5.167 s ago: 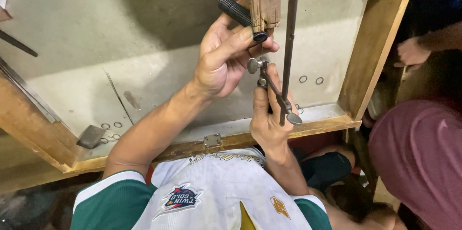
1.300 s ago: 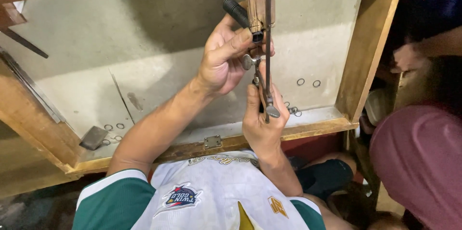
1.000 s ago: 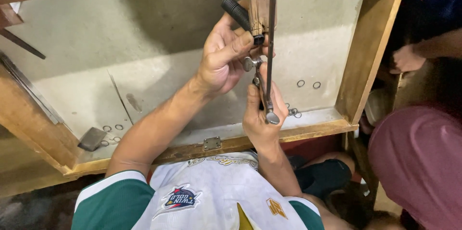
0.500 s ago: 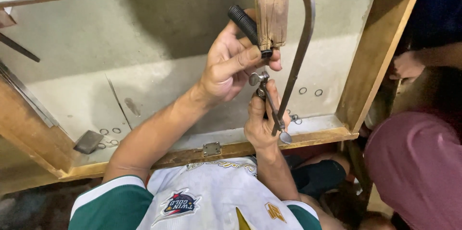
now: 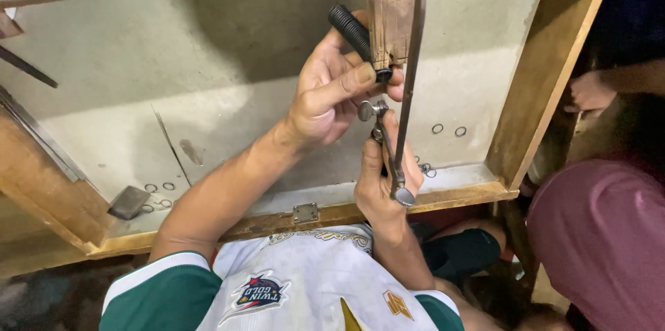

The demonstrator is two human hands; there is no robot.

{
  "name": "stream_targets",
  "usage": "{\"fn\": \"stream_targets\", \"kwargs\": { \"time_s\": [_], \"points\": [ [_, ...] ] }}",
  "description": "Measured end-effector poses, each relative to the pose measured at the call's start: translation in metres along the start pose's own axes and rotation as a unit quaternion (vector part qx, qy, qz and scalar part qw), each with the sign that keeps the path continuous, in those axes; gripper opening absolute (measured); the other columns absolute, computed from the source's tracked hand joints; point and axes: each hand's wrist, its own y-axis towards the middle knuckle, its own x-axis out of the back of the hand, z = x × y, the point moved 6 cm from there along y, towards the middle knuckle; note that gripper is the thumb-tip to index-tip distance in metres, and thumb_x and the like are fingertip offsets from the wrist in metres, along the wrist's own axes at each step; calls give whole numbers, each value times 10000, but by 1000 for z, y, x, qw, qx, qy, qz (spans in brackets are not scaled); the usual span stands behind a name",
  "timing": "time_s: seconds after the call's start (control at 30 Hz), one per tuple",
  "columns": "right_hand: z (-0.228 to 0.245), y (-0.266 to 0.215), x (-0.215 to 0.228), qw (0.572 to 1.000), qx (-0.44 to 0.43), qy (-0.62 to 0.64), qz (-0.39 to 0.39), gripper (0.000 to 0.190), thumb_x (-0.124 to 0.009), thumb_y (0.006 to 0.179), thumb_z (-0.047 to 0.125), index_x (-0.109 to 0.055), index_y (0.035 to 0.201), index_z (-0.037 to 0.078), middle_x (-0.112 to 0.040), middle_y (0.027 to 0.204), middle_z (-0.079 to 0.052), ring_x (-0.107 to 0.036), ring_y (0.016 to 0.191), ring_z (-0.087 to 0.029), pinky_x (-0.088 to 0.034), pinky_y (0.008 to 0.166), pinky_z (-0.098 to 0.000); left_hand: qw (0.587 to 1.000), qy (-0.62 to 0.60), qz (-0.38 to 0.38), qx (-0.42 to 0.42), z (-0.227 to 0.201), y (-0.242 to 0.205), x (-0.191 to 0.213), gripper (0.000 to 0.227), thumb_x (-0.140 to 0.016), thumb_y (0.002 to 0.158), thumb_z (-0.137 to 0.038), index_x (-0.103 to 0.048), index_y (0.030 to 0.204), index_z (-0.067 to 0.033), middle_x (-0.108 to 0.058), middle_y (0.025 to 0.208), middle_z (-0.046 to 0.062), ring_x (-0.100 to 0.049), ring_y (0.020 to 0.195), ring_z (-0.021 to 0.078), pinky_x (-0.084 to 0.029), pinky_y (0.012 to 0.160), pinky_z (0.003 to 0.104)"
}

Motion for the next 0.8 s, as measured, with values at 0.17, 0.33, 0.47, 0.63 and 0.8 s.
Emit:
{"fn": "stream_targets", "kwargs": {
  "time_s": [0.17, 0.33, 0.47, 0.63, 0.8],
  "points": [
    [20, 8, 8, 999, -39, 26, 25, 366, -553, 1095, 63, -521, 1448, -27, -611, 1442, -227, -645, 1356, -352, -556, 1137, -400, 1000, -15, -15, -13, 3, -1, -2, 589, -681, 1010, -33, -362, 1504, -29, -715, 1091, 268, -736, 953, 378, -647, 932, 436],
    [21, 9, 6, 997, -33, 76, 7, 360, -548, 1088, 26, -517, 1436, -64, -582, 1459, -246, -590, 1406, -360, -526, 1200, -406, 999, -11, -33, 4, 5, -3, -3, 662, -709, 991, -87, -322, 1527, -56, -713, 1069, 231, -730, 915, 327, -641, 730, 364],
    [25, 8, 8, 999, -7, 52, 6, 334, -557, 1090, 18, -541, 1412, -68, -635, 1399, -218, -690, 1281, -358, -582, 1075, -393, 999, -32, -6, -26, 4, -2, -6, 696, -705, 967, 3, -296, 1530, -9, -737, 1060, 250, -741, 925, 433, -645, 881, 448],
    [19, 0, 6, 999, 4, 34, 6, 352, -551, 1115, 52, -518, 1458, -17, -650, 1405, -177, -725, 1181, -328, -584, 995, -386, 1000, 13, -11, -25, 1, -2, -9, 642, -733, 971, -124, -366, 1489, -26, -712, 1052, 231, -733, 915, 387, -624, 902, 437],
    [13, -14, 9, 997, -5, 78, -10, 343, -558, 1091, 62, -546, 1412, -58, -644, 1385, -217, -687, 1281, -338, -594, 1068, -381, 999, 8, 17, -38, 2, -2, -6, 623, -720, 997, -113, -353, 1492, -27, -715, 1114, 193, -728, 984, 379, -609, 989, 509]
  ]
}}
